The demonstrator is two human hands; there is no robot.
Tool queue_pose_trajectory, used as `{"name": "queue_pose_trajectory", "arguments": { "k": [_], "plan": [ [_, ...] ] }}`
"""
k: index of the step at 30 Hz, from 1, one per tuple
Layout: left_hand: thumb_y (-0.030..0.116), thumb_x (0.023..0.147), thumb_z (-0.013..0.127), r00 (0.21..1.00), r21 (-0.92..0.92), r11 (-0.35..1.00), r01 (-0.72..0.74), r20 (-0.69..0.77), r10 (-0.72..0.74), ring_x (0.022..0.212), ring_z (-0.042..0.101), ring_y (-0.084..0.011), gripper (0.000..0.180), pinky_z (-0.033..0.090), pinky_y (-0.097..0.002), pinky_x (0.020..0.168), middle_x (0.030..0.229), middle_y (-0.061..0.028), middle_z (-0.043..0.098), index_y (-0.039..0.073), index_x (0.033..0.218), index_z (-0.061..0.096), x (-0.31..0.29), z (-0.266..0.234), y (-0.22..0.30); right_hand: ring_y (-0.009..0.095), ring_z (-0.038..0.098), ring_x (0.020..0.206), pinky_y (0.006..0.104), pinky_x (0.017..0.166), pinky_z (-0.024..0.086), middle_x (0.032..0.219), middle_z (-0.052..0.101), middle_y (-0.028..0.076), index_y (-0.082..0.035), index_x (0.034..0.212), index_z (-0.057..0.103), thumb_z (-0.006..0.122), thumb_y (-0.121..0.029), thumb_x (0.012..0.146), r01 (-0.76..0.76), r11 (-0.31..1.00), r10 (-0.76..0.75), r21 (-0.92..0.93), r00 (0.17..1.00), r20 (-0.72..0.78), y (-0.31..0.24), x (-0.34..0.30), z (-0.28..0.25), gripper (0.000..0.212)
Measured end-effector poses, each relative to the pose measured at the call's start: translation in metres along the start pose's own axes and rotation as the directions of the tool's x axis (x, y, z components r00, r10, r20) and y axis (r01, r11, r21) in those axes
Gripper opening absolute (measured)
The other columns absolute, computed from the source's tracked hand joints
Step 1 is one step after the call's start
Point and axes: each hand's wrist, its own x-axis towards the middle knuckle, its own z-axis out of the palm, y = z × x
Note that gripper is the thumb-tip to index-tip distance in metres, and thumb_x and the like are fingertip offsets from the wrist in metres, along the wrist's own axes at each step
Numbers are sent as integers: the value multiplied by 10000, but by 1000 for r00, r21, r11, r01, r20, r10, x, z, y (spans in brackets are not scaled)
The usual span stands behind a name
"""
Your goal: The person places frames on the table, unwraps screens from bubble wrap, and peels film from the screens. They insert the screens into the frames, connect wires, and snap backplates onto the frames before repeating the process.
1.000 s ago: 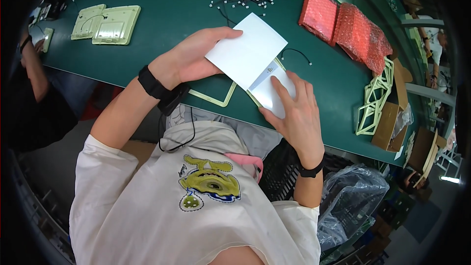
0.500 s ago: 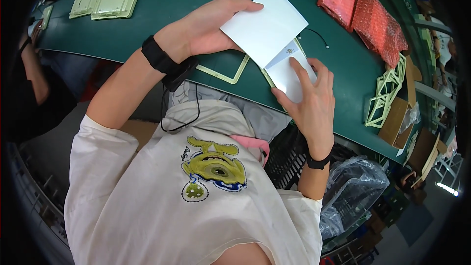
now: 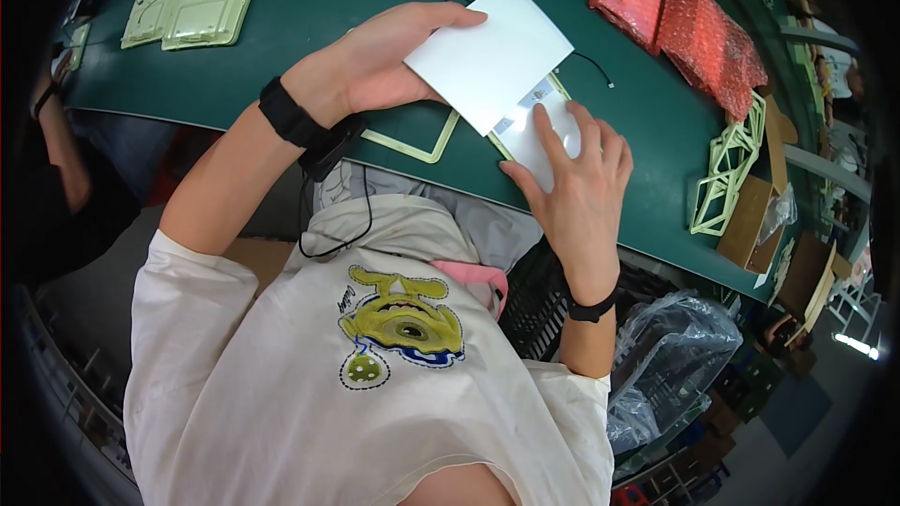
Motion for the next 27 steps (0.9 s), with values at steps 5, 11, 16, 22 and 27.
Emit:
{"name": "queue_pose_trajectory", "arguments": {
  "k": [5, 11, 16, 22, 27],
  "plan": [
    [253, 1103, 594, 1000, -37, 999, 6, -1, -6, 1313, 661, -314, 505, 546, -508, 1107, 1443, -210, 636, -76, 1478, 516, 0, -4, -6, 382, 536, 1288, 510, 1090, 444, 1467, 559, 155, -126, 1432, 691, 880, -426, 847, -13, 999, 14, 36, 1000, -13, -2, 0, 2, 684],
    [269, 1101, 598, 999, -37, 999, 18, -26, -19, 1316, 658, -312, 517, 548, -505, 1100, 1438, -210, 637, -68, 1484, 513, 0, -1, -7, 393, 517, 1325, 525, 1101, 447, 1539, 531, 155, -83, 1529, 590, 884, -427, 833, -65, 990, 61, 122, 998, 33, -7, -9, 9, 829],
    [290, 1104, 589, 999, -55, 998, 40, 2, -40, 1331, 649, -318, 533, 543, -520, 1102, 1453, -208, 627, -59, 1497, 500, 1, -2, -10, 411, 480, 1409, 529, 1122, 448, 1648, 469, 142, -73, 1590, 521, 888, -417, 827, -33, 990, 24, 136, 997, 70, -12, -20, 7, 914],
    [301, 1105, 588, 998, -44, 998, 46, -35, -48, 1344, 640, -325, 550, 537, -537, 1106, 1483, -207, 608, -57, 1510, 483, 2, 2, -9, 412, 459, 1450, 531, 1124, 454, 1678, 451, 130, -69, 1588, 525, 888, -420, 823, -67, 991, 55, 117, 993, 105, -17, -20, 5, 917],
    [290, 1112, 582, 999, -52, 998, 33, -16, -34, 1345, 640, -322, 533, 538, -531, 1106, 1466, -208, 623, -60, 1505, 496, -1, 6, -6, 415, 474, 1441, 531, 1121, 460, 1659, 474, 143, -61, 1572, 540, 897, -408, 815, -52, 994, 42, 91, 994, 104, -16, -19, 3, 906]
  ]
}}
